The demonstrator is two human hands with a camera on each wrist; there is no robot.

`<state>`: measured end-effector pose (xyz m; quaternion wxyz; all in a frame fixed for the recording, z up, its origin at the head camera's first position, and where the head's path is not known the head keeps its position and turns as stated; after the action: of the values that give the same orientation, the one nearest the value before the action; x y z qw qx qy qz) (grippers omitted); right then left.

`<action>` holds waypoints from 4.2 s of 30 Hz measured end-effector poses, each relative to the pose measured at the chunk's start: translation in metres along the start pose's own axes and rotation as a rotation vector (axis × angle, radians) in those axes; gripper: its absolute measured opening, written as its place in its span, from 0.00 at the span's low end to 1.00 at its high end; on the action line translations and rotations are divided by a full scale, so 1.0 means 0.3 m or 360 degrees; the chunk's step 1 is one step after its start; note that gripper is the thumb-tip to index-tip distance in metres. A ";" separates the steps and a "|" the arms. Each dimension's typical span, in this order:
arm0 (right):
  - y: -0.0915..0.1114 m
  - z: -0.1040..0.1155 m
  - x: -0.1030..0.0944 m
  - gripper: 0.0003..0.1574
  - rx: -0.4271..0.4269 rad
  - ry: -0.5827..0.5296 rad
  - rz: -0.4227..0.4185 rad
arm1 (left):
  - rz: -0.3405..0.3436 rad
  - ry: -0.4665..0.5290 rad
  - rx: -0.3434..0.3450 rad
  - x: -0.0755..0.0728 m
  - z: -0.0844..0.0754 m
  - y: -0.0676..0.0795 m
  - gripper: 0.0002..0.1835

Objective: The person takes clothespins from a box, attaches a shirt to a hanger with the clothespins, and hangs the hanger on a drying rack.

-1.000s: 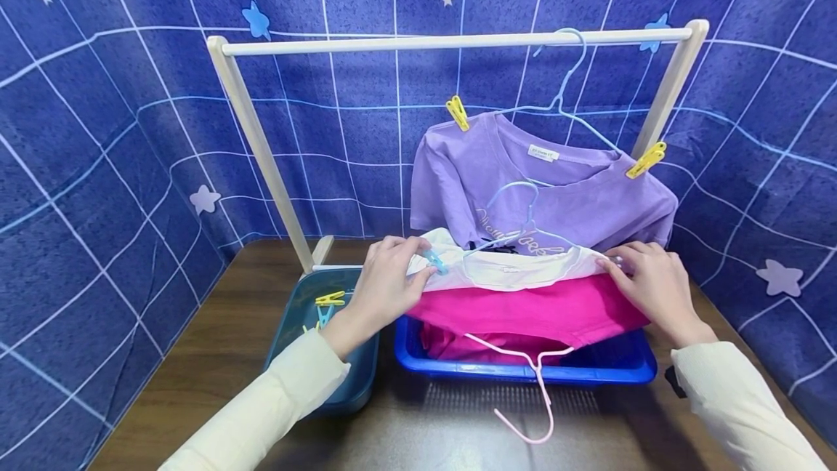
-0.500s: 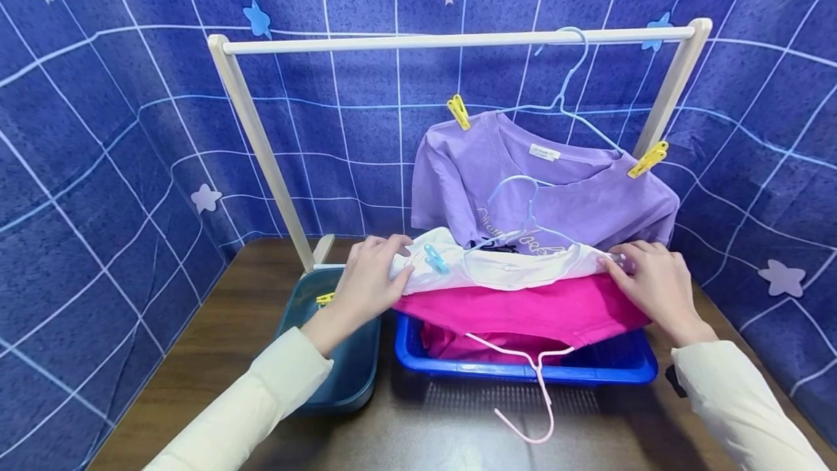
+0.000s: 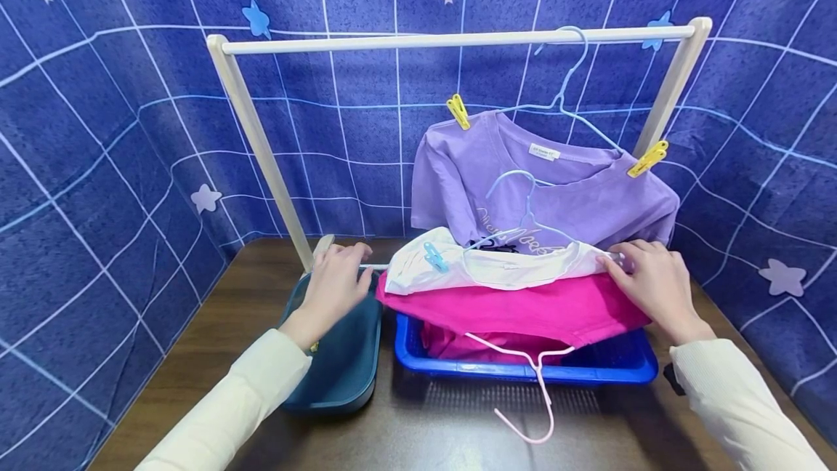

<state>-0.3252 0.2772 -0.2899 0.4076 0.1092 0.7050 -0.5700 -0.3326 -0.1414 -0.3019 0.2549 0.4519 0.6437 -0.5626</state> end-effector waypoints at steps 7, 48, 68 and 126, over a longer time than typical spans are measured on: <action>-0.001 0.002 -0.006 0.14 0.0012 -0.0014 -0.0016 | 0.0098 -0.0173 -0.0077 0.056 0.070 0.018 0.14; 0.007 0.005 -0.002 0.13 0.0040 0.0003 0.0020 | 0.0892 -0.0677 -0.0546 0.321 0.315 0.108 0.14; 0.005 0.006 0.000 0.12 0.0023 0.0014 0.0038 | 0.0813 -0.0594 -0.0475 0.345 0.306 0.101 0.15; 0.008 0.002 0.004 0.13 0.0046 0.0002 0.0046 | 0.0419 -0.0421 -0.0322 0.192 0.171 0.013 0.22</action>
<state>-0.3242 0.2772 -0.2924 0.4138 0.1255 0.6954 -0.5740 -0.3651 -0.1735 -0.3642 0.4525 0.4265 0.5933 -0.5113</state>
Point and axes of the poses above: each hand's wrist, its own y-axis away from the middle knuckle, its own x-axis out of the palm, z = x × y, the point moved 10 cm from there along -y, towards the middle knuckle, and after that the axes turned 11 degrees about -x, right-handed, at the moved point
